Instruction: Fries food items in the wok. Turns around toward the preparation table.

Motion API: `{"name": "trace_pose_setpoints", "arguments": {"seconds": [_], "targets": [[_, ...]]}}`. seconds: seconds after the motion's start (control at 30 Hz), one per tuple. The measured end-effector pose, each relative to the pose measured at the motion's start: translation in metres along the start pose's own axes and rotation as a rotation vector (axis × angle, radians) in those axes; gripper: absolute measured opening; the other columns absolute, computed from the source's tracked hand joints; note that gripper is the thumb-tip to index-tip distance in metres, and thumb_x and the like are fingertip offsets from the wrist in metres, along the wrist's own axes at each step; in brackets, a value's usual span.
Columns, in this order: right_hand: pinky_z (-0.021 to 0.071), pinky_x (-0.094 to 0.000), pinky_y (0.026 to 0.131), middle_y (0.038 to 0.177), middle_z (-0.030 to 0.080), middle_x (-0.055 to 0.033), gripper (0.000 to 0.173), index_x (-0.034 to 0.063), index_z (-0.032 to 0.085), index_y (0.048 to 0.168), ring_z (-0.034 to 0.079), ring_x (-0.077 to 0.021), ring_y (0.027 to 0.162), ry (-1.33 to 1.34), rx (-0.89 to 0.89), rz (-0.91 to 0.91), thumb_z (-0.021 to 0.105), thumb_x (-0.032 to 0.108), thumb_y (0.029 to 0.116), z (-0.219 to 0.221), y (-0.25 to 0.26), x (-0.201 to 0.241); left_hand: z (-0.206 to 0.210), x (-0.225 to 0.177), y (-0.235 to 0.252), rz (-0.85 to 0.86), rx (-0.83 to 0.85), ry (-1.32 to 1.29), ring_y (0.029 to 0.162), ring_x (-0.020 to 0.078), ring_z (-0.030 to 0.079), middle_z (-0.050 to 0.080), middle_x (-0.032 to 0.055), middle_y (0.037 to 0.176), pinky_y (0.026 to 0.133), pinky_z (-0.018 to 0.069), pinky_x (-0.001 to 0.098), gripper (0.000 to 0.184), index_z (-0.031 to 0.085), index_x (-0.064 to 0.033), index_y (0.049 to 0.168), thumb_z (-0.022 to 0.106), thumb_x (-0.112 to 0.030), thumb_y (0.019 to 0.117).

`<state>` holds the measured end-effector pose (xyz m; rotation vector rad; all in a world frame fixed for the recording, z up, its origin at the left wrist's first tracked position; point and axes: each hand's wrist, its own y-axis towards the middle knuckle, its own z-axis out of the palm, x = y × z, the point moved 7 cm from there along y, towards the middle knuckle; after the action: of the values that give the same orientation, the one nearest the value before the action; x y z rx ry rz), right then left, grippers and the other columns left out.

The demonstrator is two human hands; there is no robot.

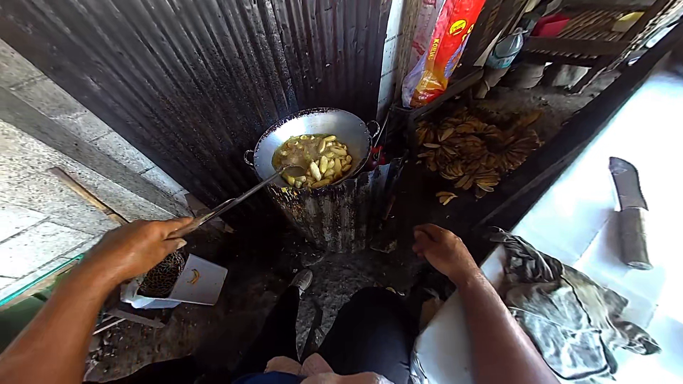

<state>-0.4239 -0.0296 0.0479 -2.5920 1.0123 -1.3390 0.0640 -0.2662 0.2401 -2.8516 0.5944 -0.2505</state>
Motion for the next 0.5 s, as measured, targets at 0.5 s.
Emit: {"name": "trace_pose_setpoints", "arguments": {"seconds": [0.5], "targets": [[0.0583, -0.0482, 0.09, 0.105, 0.074, -0.0128, 0.037, 0.0064, 0.064, 0.133, 0.074, -0.0249, 0.093, 0.005, 0.008, 0.009, 0.043, 0.028, 0.1112, 0.0, 0.0, -0.001, 0.124, -0.154, 0.147, -0.011, 0.138, 0.141, 0.113, 0.0447, 0.066, 0.069, 0.0237, 0.118, 0.091, 0.0526, 0.0624, 0.058, 0.041, -0.0102, 0.155, 0.056, -0.011, 0.0992]]}}
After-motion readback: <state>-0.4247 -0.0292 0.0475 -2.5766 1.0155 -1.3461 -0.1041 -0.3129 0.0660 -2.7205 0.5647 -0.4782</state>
